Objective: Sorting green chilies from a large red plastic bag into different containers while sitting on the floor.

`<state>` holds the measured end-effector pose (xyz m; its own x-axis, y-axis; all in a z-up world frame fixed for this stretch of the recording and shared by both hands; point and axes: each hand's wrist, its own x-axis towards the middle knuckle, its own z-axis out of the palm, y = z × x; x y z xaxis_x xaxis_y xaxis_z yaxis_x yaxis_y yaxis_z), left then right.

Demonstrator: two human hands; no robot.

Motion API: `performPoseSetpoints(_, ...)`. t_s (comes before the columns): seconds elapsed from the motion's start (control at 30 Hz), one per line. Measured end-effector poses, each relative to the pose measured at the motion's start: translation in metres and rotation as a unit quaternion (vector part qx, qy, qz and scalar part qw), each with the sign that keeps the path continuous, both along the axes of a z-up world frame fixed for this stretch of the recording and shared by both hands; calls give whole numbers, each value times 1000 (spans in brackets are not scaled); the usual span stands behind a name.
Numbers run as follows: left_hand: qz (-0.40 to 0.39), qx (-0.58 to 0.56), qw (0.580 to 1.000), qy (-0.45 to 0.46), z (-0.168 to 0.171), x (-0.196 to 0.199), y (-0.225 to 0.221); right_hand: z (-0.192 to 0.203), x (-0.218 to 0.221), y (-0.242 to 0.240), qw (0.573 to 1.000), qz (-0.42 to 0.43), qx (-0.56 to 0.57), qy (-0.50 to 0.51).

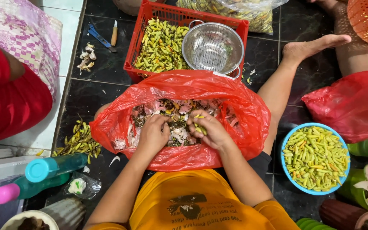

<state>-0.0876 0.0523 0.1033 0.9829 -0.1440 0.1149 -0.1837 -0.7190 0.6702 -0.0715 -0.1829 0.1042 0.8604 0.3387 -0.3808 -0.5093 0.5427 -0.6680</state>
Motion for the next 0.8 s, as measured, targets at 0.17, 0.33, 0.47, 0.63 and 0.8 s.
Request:
performPoseSetpoints(0.17, -42, 166, 977, -125, -22, 43, -9, -9, 24, -11, 995, -17, 50, 82)
performPoseSetpoints(0.33, -129, 253, 958, -48, -76, 84, -15, -30, 33, -21, 973, -43, 140, 179)
performPoseSetpoints(0.47, -142, 231, 961, -53, -46, 80, -10, -23, 26, -18, 987, -70, 54, 134)
performPoseSetpoints(0.63, -152, 145, 959, -192, 20, 47, -8, -24, 12, 5, 993, -62, -101, 19)
performPoseSetpoints(0.8, -136, 16, 982, -133, 28, 19, -15, -12, 2, 20, 979, -31, -194, -48)
